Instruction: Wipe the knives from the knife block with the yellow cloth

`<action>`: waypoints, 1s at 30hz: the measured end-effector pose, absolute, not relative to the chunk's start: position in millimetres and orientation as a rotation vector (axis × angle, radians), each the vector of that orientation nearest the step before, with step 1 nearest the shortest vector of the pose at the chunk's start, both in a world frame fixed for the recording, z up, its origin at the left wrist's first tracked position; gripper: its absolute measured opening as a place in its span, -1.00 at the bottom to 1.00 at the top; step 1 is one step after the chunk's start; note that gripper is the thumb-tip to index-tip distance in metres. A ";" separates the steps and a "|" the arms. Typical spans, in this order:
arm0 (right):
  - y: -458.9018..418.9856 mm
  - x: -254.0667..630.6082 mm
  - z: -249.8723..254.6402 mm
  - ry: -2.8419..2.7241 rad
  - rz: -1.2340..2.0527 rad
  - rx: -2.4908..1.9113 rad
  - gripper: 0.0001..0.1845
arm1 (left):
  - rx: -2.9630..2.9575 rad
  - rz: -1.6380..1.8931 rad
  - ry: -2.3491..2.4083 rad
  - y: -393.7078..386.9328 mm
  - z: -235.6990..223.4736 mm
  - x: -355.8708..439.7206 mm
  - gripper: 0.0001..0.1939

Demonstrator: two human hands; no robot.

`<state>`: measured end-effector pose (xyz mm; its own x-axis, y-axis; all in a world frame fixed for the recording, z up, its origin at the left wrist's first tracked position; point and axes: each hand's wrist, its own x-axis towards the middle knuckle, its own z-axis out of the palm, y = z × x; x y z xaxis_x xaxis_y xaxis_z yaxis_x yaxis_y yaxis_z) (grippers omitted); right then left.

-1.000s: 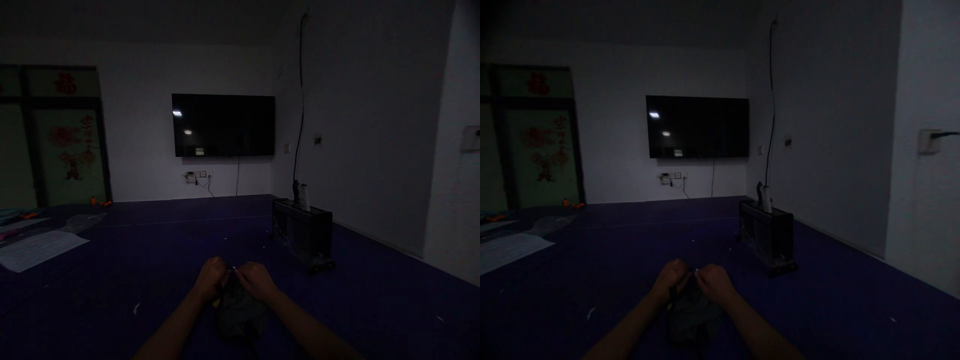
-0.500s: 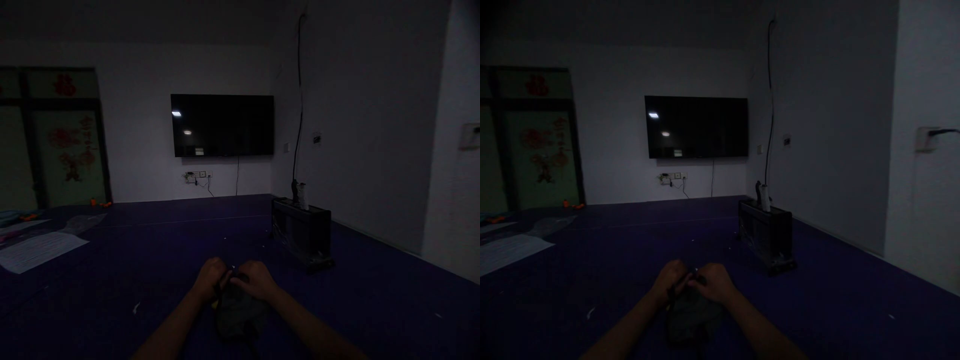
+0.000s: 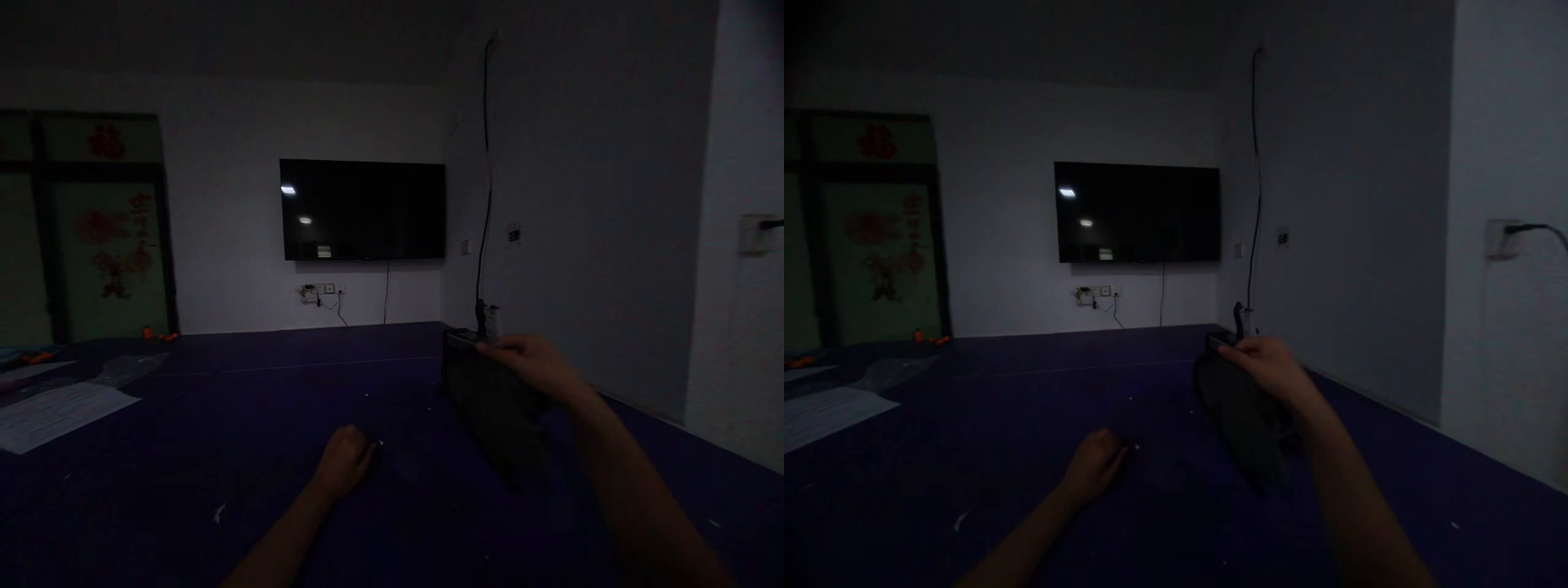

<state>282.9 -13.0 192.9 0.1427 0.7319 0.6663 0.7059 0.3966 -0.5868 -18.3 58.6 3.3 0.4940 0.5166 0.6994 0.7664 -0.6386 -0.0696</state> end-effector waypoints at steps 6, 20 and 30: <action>-73.3 290.0 205.4 -0.695 -0.450 -1.224 -0.53 | -2.386 -0.910 -1.048 55.5 5.3 -17.9 -0.68; 21.3 361.9 69.1 -1.329 -0.084 -2.086 -0.60 | -2.381 -0.849 -1.034 58.7 2.9 -18.4 -0.69; 15.4 203.3 118.6 -1.921 -0.376 -1.452 -0.36 | -2.400 -0.748 -0.900 58.0 6.7 -17.1 -0.72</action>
<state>203.3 15.4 118.6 -0.1363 0.7275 0.6725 0.9272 0.3327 -0.1720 -17.1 58.0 6.7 0.6367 0.4455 0.6294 0.7001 -0.6761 -0.2296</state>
